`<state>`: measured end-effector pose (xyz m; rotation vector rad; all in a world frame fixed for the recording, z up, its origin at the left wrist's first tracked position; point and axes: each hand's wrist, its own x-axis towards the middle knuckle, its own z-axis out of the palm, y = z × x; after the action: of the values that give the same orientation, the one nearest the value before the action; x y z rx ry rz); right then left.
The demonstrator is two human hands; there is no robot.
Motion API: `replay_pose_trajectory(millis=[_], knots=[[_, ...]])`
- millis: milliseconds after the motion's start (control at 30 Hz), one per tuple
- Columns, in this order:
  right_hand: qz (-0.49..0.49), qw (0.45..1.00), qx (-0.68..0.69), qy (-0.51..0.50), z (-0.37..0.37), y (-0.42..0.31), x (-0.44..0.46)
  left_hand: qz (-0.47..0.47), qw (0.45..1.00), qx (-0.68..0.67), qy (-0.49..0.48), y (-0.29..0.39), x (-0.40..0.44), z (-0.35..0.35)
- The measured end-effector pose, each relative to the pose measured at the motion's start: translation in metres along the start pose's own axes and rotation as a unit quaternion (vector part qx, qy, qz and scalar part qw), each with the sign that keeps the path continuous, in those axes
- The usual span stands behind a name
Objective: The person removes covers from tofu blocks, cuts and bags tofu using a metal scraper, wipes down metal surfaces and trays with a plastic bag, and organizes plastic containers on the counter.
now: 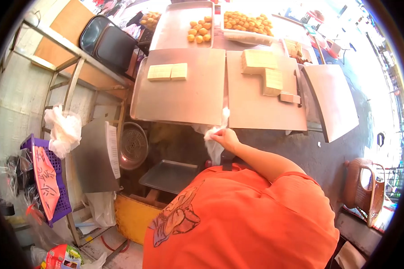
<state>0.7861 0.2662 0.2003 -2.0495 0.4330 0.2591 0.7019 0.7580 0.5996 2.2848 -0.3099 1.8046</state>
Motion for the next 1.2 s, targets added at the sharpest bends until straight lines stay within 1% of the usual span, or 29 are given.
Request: replay_pose_trajectory(millis=[33,67,100,133,167,200,233,267,300,333,367,400,433,533,567,600,667,700,800,833,933,967,1067,1100,1200], knots=[[0.009,0.999,0.036,-0.001,-0.011,-0.008,-0.006,-0.045,0.993,-0.060,-0.092,0.006,-0.046,0.033],[0.017,0.997,0.071,-0.003,-0.022,-0.012,-0.011,-0.088,0.972,-0.119,-0.183,0.021,-0.083,0.067],[0.015,0.994,0.108,-0.016,-0.035,-0.018,-0.016,-0.357,0.879,-0.163,-0.271,0.078,-0.108,0.115],[0.012,0.989,0.147,-0.027,-0.047,-0.024,-0.022,-0.599,0.663,-0.329,-0.305,0.107,-0.143,0.148],[0.010,0.982,0.187,-0.039,-0.062,-0.029,-0.029,-0.706,0.511,-0.379,-0.311,0.130,-0.189,0.171],[-0.003,0.977,0.200,-0.068,-0.077,-0.036,-0.038,-0.626,0.464,-0.431,-0.456,0.157,-0.220,0.190],[-0.015,0.972,0.214,-0.095,-0.093,-0.043,-0.047,-0.784,0.245,-0.401,-0.406,0.172,-0.258,0.215],[-0.029,0.966,0.227,-0.121,-0.109,-0.044,-0.054,-0.820,0.205,-0.322,-0.427,0.218,-0.259,0.232],[-0.055,0.957,0.236,-0.157,-0.122,-0.038,-0.060,-0.827,0.190,-0.278,-0.451,0.259,-0.263,0.245],[-0.121,0.949,0.231,-0.175,-0.129,-0.028,-0.065,-0.832,0.174,-0.233,-0.473,0.293,-0.270,0.256],[-0.152,0.941,0.227,-0.199,-0.139,-0.022,-0.072,-0.776,0.126,-0.396,-0.474,0.321,-0.286,0.266],[-0.182,0.931,0.222,-0.224,-0.151,-0.017,-0.079,-0.697,0.072,-0.547,-0.458,0.341,-0.305,0.275],[-0.185,0.937,0.181,-0.237,-0.164,-0.013,-0.084,-0.741,0.052,-0.506,-0.438,0.354,-0.313,0.282],[-0.208,0.936,0.205,-0.194,-0.199,0.013,-0.099,-0.726,0.201,-0.438,-0.491,0.386,-0.324,0.294],[-0.166,0.935,0.238,-0.204,-0.214,0.022,-0.102,-0.745,0.224,-0.434,-0.454,0.405,-0.306,0.292],[-0.148,0.952,0.221,-0.150,-0.229,0.028,-0.107,-0.735,0.243,-0.454,-0.441,0.413,-0.303,0.287],[-0.086,0.969,0.194,-0.126,-0.255,0.052,-0.112,-0.711,0.278,-0.497,-0.413,0.426,-0.297,0.280],[-0.076,0.978,0.155,-0.116,-0.268,0.061,-0.114,-0.707,0.286,-0.504,-0.406,0.444,-0.275,0.273],[-0.099,0.990,0.023,-0.099,-0.287,0.097,-0.116,-0.707,0.306,-0.519,-0.370,0.468,-0.240,0.260],[-0.023,0.990,0.029,-0.134,-0.295,0.105,-0.116,-0.684,0.320,-0.537,-0.376,0.457,-0.251,0.265],[-0.032,0.995,0.079,-0.047,-0.293,0.118,-0.108,-0.666,0.319,-0.558,-0.378,0.439,-0.248,0.280],[-0.038,0.996,0.069,-0.041,-0.286,0.124,-0.100,-0.685,0.326,-0.536,-0.370,0.440,-0.235,0.283],[-0.169,0.983,-0.025,0.072,-0.245,0.129,-0.075,-0.697,0.361,-0.497,-0.369,0.416,-0.224,0.297],[-0.167,0.981,-0.064,0.073,-0.232,0.125,-0.067,-0.690,0.402,-0.480,-0.364,0.422,-0.207,0.293],[-0.146,0.972,-0.172,0.059,-0.194,0.125,-0.052,-0.621,0.494,-0.472,-0.384,0.397,-0.194,0.283]])
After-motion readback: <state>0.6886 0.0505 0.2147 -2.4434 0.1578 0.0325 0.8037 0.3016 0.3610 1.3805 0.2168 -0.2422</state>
